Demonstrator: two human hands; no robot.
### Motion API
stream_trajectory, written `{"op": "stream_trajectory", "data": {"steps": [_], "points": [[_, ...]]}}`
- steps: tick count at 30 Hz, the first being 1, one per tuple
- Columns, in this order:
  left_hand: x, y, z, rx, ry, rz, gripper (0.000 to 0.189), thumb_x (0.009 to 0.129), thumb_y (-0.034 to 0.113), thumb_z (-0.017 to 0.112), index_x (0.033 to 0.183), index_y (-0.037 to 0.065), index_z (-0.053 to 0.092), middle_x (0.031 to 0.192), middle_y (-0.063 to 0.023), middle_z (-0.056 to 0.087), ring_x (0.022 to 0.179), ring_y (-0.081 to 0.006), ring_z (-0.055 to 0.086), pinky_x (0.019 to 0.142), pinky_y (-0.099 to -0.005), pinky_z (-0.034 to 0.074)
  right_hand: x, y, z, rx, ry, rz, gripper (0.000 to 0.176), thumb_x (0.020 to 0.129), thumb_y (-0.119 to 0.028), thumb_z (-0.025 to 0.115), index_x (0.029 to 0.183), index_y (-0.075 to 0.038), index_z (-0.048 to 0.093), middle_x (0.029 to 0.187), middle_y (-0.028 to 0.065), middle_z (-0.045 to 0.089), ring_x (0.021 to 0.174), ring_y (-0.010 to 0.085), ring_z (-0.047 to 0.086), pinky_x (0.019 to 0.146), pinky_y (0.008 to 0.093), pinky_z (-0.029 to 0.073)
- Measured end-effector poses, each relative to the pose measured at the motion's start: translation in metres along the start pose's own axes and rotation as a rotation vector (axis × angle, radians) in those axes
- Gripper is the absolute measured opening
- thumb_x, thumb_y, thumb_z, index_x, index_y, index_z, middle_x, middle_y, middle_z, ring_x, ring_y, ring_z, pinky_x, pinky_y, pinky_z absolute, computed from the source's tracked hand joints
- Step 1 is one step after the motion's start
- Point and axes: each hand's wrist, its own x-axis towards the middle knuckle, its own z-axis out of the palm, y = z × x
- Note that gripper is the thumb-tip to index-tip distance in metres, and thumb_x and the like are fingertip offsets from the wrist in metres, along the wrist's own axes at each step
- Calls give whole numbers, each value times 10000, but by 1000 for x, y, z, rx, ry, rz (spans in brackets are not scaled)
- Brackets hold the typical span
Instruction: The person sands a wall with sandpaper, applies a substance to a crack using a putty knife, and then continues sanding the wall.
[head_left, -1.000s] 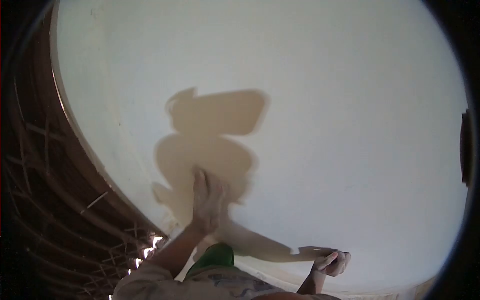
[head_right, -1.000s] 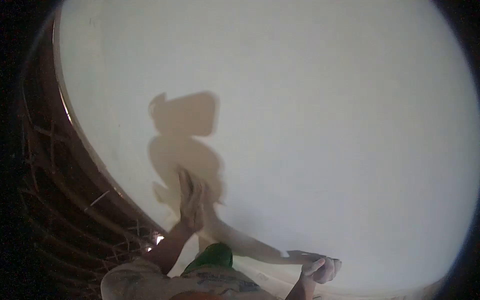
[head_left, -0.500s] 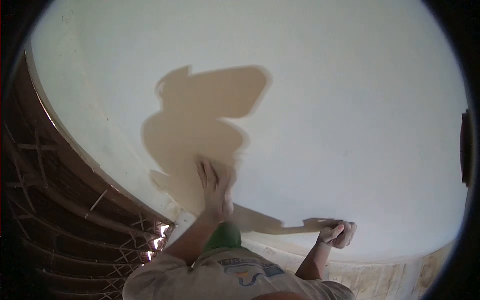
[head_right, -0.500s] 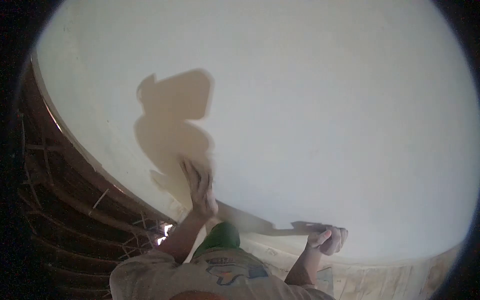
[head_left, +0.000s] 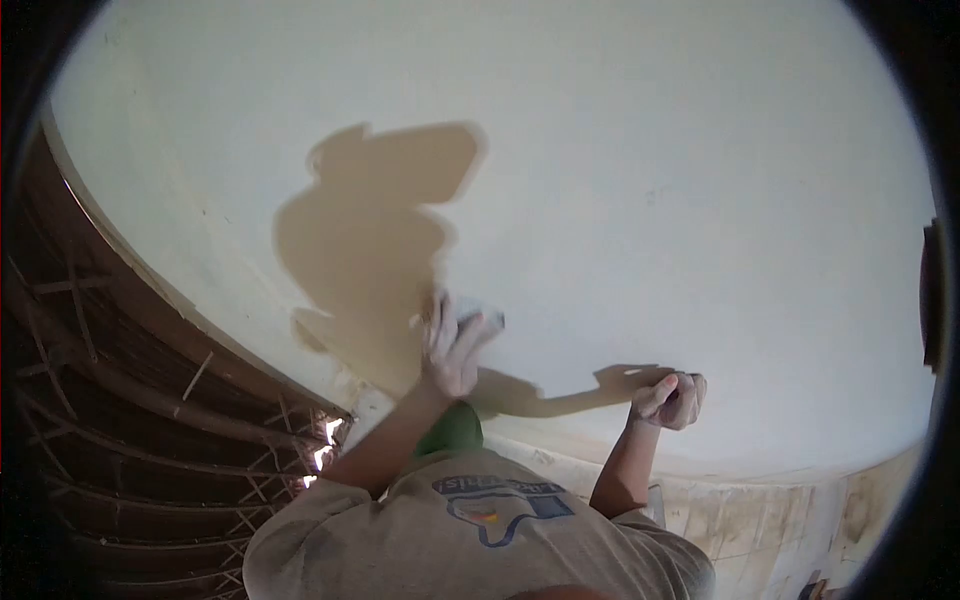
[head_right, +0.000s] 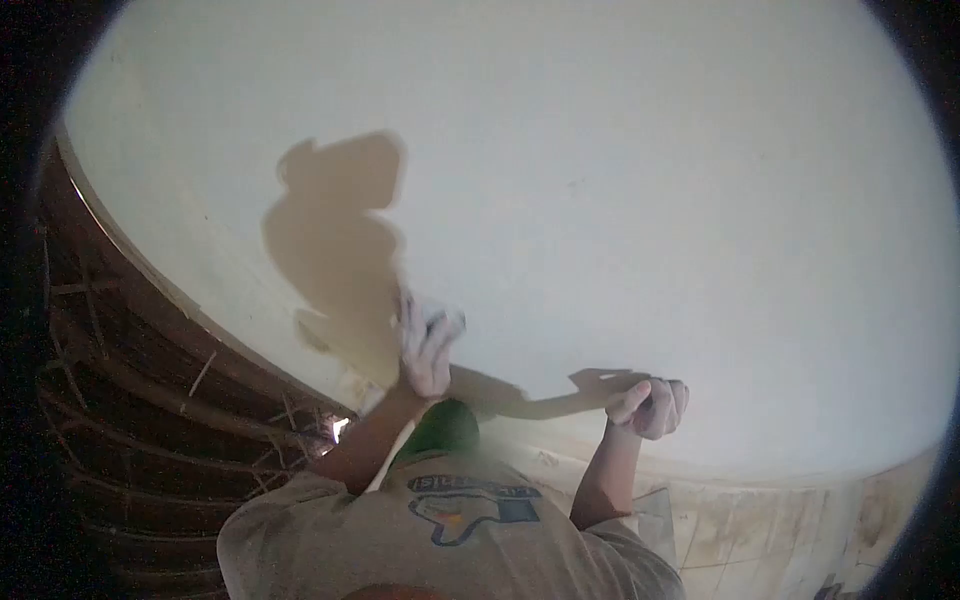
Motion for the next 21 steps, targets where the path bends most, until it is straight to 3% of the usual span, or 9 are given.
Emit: {"op": "stream_trajectory", "data": {"steps": [1,3,4,7,11,14,17,19,21], "points": [[14,-6,3,-139,48,-142,410,937,74,509,1326,5,616,1466,-429,373,1365,-655,325,1134,-682,266,-1,0,0,2,-1,9,282,862,-69,576,598,-24,489,504,70,441,463,224,363,471,356,248],[69,-7,-15,-95,141,-70,463,940,44,524,1399,-12,534,1534,-413,284,1394,-648,282,1133,-687,264,-2,-1,0,-2,-2,28,287,868,-69,595,603,-23,495,504,65,438,463,223,362,467,353,243],[96,4,-34,83,182,144,492,940,34,532,1428,-17,494,1562,-403,241,1409,-644,258,1136,-688,260,-3,0,0,-13,16,18,305,884,-78,617,609,-24,497,503,61,431,464,217,356,462,345,236],[94,8,-24,50,170,70,472,948,72,543,1409,-24,511,1573,-397,225,1429,-639,214,1141,-690,247,-2,-2,3,-9,29,18,318,892,-96,622,609,-25,497,505,62,431,467,214,359,457,337,234],[-4,9,23,100,49,-87,517,927,90,578,1424,-28,493,1558,-396,255,1407,-656,234,1139,-692,248,-2,2,3,30,47,8,319,892,-95,614,602,-29,497,507,65,435,465,225,371,466,343,248],[-18,-7,27,136,44,-70,527,927,113,580,1428,-22,489,1558,-393,262,1409,-654,236,1146,-684,245,-7,0,0,-11,15,46,323,887,-95,612,591,-31,498,504,74,433,464,232,368,471,348,255],[75,-6,-19,171,135,87,500,946,137,561,1424,3,509,1555,-394,274,1414,-652,229,1135,-701,240,-5,0,4,-34,20,30,322,878,-91,618,586,-27,497,499,78,426,460,226,365,464,346,248],[129,7,-49,115,165,70,477,954,147,552,1415,29,526,1555,-392,277,1413,-654,232,1122,-723,235,-6,1,2,-36,30,26,318,875,-85,618,587,-25,496,498,76,424,459,223,361,461,346,241],[132,11,-49,110,185,59,453,961,157,549,1400,43,544,1555,-391,279,1412,-656,231,1111,-741,229,-1,-5,-3,-28,-9,47,308,873,-70,613,592,-20,497,503,78,426,461,223,357,459,348,233]]}}
